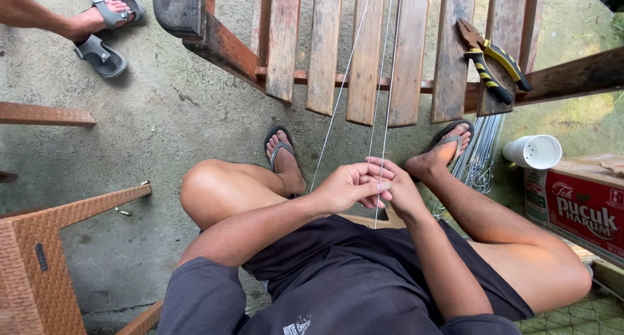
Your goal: The person sits on a low stool and uses pliers to bend metal wires into hooks. They then insert the wires through holes in a white plastic cup to create a hanger assembly.
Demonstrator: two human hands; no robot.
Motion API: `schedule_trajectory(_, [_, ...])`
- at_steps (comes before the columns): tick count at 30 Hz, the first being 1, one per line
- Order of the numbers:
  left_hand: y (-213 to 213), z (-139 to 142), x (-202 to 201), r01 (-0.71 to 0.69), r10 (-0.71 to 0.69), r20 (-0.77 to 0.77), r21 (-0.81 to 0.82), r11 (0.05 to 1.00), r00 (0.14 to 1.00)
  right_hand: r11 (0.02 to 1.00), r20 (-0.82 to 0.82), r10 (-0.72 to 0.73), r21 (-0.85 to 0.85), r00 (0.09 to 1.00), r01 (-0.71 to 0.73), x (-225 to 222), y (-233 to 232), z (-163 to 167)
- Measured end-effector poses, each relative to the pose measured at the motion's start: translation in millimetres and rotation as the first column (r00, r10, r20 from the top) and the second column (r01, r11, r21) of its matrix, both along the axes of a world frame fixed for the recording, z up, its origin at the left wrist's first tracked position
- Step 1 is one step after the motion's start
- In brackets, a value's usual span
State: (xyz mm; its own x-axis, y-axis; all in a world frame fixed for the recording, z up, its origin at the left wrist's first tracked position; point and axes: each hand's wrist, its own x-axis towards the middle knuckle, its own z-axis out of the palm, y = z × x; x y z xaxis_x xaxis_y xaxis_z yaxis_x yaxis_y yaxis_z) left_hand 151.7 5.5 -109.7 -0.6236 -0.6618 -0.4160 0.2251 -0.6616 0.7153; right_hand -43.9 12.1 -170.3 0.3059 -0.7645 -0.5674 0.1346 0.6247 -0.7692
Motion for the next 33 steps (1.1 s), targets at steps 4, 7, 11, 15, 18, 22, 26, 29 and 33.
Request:
schedule_trajectory(4, [-2, 4, 5, -0.011, 0.01, -0.042, -0.021, 1.0, 0.999, 0.998, 0.041, -0.063, 0.02, 0.997, 0.063, 6, -1, 3])
schedule_trajectory(7, [-3, 9, 10, -0.03, 0.029, -0.076, -0.018, 0.999, 0.997, 0.991, -0.045, -0.099, -0.093, 0.994, 0.095, -2, -2, 10])
schedule_trajectory(11, [-4, 18, 11, -0.01, 0.008, -0.099, -0.02, 1.0, 0.995, 0.973, -0.168, -0.088, -0.223, 0.982, 0.049, -28, -5, 25])
schedule_trajectory(15, [-6, 21, -2, 0.01, -0.011, -0.073, -0.023, 1.0, 0.997, 0.977, -0.243, -0.096, -0.209, 0.965, 0.045, -57, -13, 32])
schedule_trajectory(18, [-5, 19, -12, 0.014, -0.016, -0.076, -0.017, 1.0, 0.997, 0.986, -0.285, -0.104, -0.154, 0.953, 0.062, -80, -13, 31])
schedule_trajectory(22, [0, 15, -29, 0.045, -0.045, -0.011, -0.037, 0.998, 0.999, 0.993, -0.269, -0.112, -0.072, 0.957, 0.096, -100, -1, 26])
schedule_trajectory(26, [3, 15, -47, 0.039, -0.039, -0.014, 0.017, 0.999, 0.999, 0.991, -0.215, -0.126, -0.08, 0.969, 0.111, -108, 6, 22])
schedule_trajectory(29, [4, 14, -54, 0.045, -0.044, 0.056, -0.011, 0.999, 0.997, 0.99, -0.198, -0.12, -0.092, 0.973, 0.103, -113, 8, 22])
schedule_trajectory(33, [6, 6, -56, 0.044, -0.045, 0.067, 0.018, 0.999, 0.997, 0.99, -0.214, -0.092, -0.127, 0.973, 0.066, -114, 10, 20])
